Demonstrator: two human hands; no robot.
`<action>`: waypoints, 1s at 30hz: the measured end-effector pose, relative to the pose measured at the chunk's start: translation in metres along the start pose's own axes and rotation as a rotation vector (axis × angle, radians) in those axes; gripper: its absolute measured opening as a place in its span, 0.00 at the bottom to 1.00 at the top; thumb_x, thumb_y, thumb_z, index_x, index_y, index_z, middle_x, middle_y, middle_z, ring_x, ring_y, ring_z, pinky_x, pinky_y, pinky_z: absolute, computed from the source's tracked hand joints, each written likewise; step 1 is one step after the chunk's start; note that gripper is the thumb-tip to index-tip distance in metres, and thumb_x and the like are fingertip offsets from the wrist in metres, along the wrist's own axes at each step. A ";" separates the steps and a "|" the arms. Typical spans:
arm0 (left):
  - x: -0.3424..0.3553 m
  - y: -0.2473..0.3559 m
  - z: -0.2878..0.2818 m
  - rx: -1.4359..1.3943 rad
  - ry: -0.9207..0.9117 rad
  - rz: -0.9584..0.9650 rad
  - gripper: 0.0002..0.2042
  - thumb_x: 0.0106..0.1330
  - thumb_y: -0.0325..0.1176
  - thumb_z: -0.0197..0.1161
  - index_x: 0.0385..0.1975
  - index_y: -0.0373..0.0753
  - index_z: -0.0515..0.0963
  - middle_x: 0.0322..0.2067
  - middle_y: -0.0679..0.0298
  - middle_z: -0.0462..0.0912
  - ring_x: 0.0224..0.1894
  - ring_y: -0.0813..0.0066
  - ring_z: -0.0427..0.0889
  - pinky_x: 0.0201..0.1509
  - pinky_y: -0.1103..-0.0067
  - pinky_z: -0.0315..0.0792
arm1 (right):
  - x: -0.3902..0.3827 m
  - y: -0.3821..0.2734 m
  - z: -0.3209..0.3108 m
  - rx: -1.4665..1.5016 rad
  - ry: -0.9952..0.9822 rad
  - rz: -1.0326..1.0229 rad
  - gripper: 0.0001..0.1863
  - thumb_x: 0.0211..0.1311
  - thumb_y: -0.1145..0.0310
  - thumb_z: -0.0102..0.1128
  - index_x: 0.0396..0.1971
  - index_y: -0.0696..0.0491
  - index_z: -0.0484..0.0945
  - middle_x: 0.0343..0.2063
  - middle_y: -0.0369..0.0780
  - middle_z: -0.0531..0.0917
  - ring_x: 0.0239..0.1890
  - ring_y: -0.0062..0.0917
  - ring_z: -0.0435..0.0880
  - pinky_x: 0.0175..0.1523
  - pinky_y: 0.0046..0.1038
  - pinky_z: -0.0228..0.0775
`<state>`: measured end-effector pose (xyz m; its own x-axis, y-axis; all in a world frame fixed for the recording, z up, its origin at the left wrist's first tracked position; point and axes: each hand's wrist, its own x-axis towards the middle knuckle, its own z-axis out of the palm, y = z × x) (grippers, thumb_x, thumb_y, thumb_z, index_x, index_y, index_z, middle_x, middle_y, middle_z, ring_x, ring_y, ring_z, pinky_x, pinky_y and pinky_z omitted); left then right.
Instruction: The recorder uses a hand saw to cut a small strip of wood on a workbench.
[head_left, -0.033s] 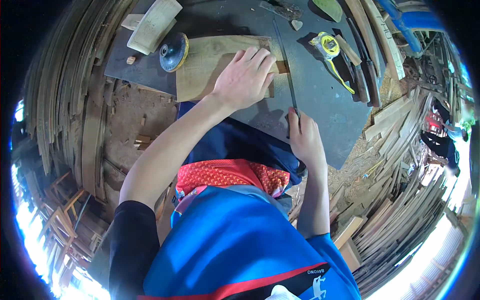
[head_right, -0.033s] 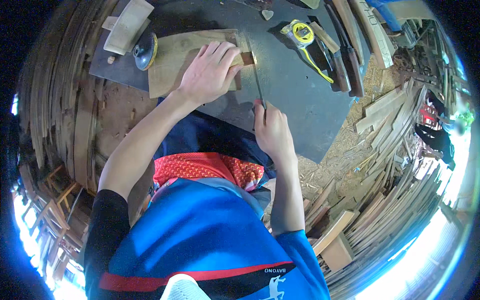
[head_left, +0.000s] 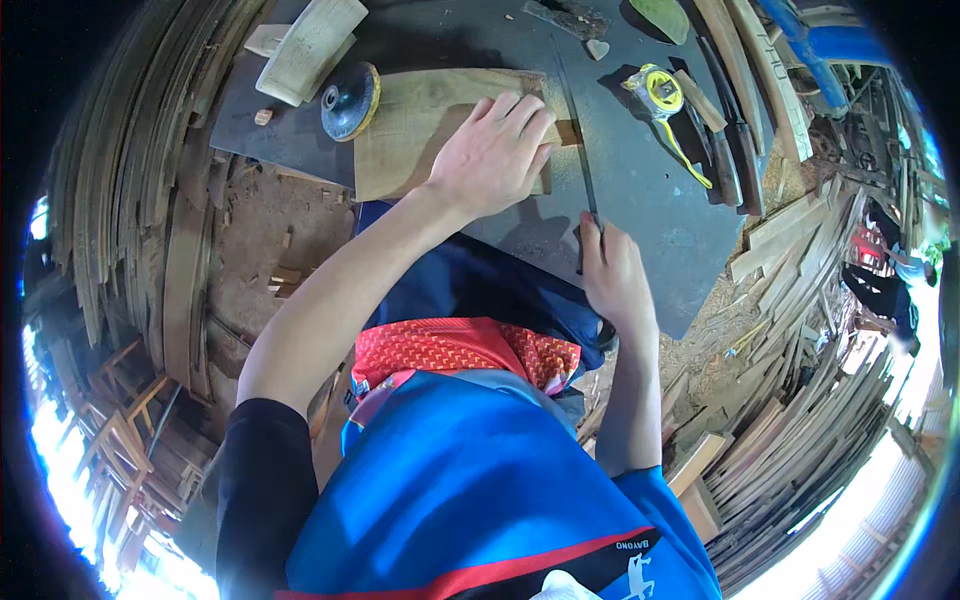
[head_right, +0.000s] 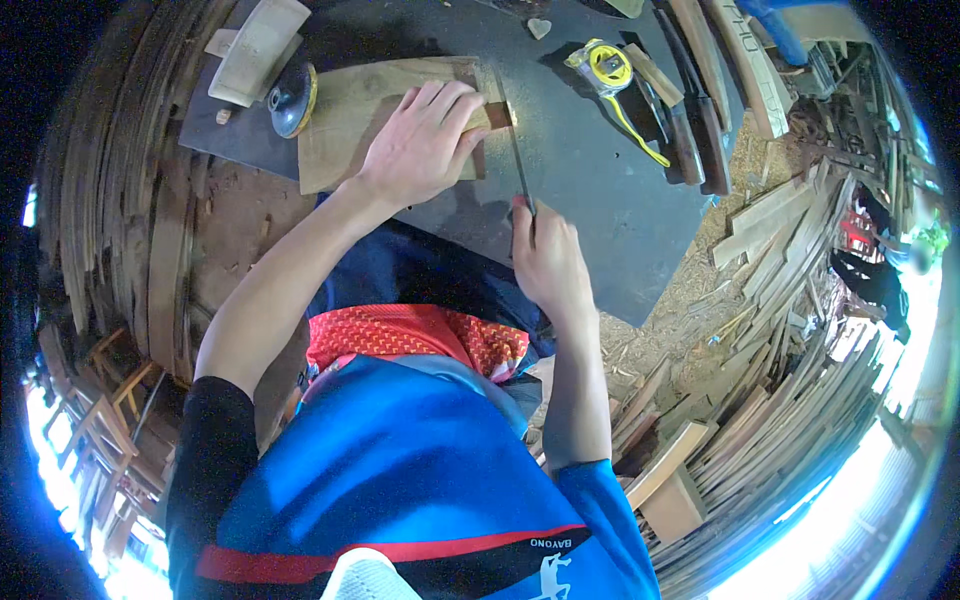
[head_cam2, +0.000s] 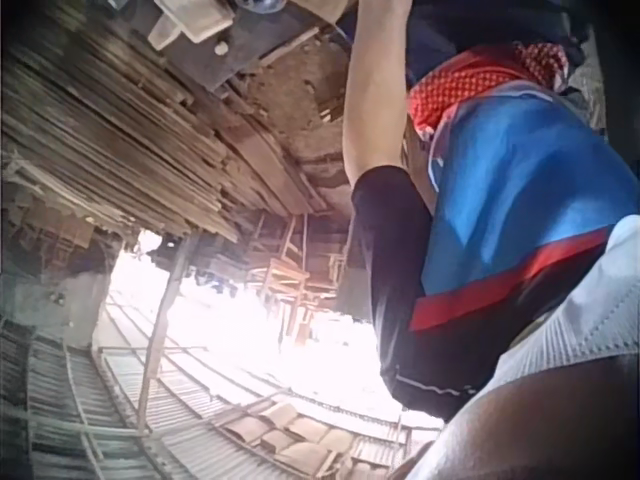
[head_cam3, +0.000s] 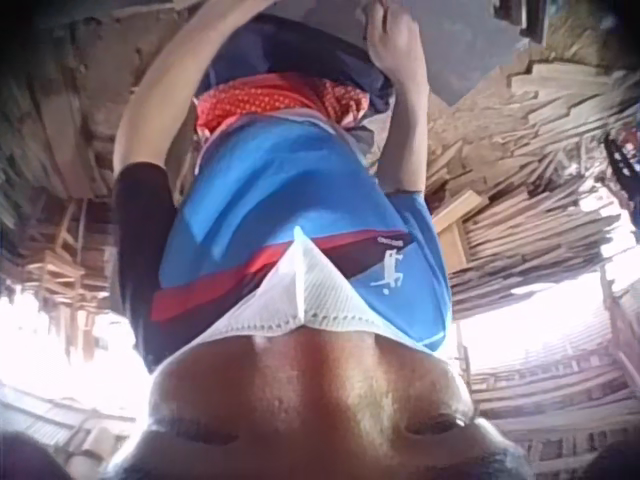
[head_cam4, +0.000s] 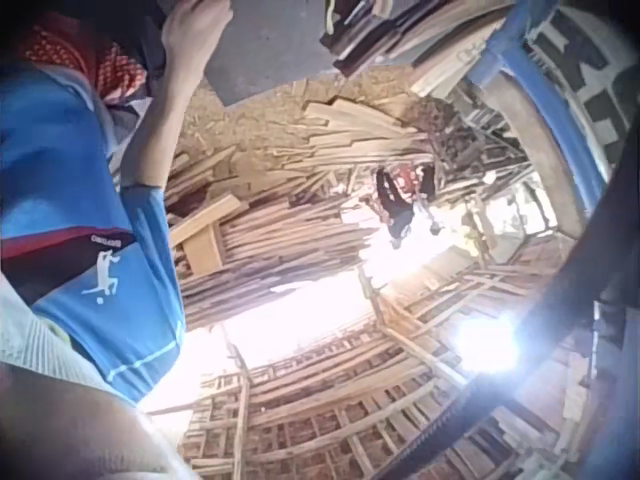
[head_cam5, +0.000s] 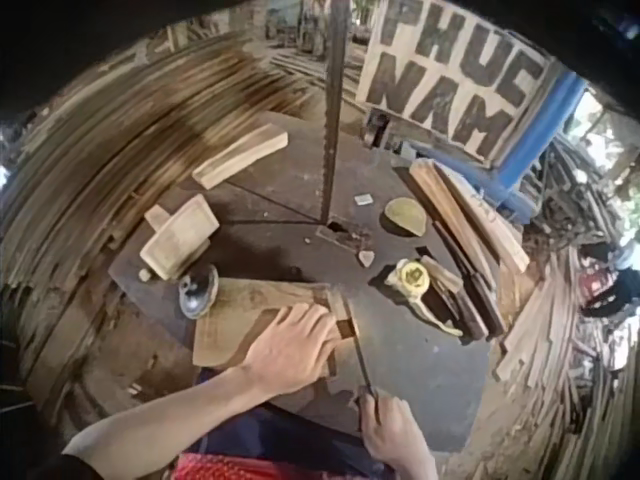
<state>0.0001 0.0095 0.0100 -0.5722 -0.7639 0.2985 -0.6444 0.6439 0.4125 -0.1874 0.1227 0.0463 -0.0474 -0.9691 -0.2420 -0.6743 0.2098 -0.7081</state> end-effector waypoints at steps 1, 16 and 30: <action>0.001 -0.001 0.002 -0.018 0.001 0.016 0.16 0.69 0.36 0.60 0.51 0.34 0.72 0.49 0.56 0.76 0.52 0.56 0.75 0.58 0.63 0.70 | 0.006 0.000 0.002 0.001 -0.006 0.007 0.14 0.75 0.66 0.48 0.38 0.61 0.77 0.30 0.60 0.80 0.39 0.60 0.79 0.42 0.54 0.68; 0.002 -0.006 0.007 -0.021 0.067 0.073 0.16 0.69 0.37 0.60 0.51 0.36 0.73 0.46 0.57 0.77 0.51 0.56 0.76 0.56 0.63 0.73 | 0.037 0.007 0.010 -0.307 0.043 -0.357 0.13 0.74 0.69 0.49 0.48 0.59 0.78 0.29 0.57 0.79 0.36 0.56 0.79 0.39 0.50 0.68; 0.000 0.002 0.009 -0.014 0.017 0.099 0.17 0.69 0.39 0.59 0.52 0.37 0.73 0.48 0.58 0.77 0.52 0.57 0.76 0.57 0.64 0.74 | 0.016 0.030 0.015 -0.342 0.096 -0.424 0.12 0.73 0.70 0.47 0.47 0.58 0.78 0.29 0.54 0.79 0.34 0.53 0.79 0.37 0.47 0.70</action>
<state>-0.0060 0.0110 0.0035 -0.6243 -0.6969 0.3529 -0.5777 0.7160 0.3921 -0.1970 0.1159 0.0113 0.2240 -0.9704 0.0900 -0.8492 -0.2397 -0.4706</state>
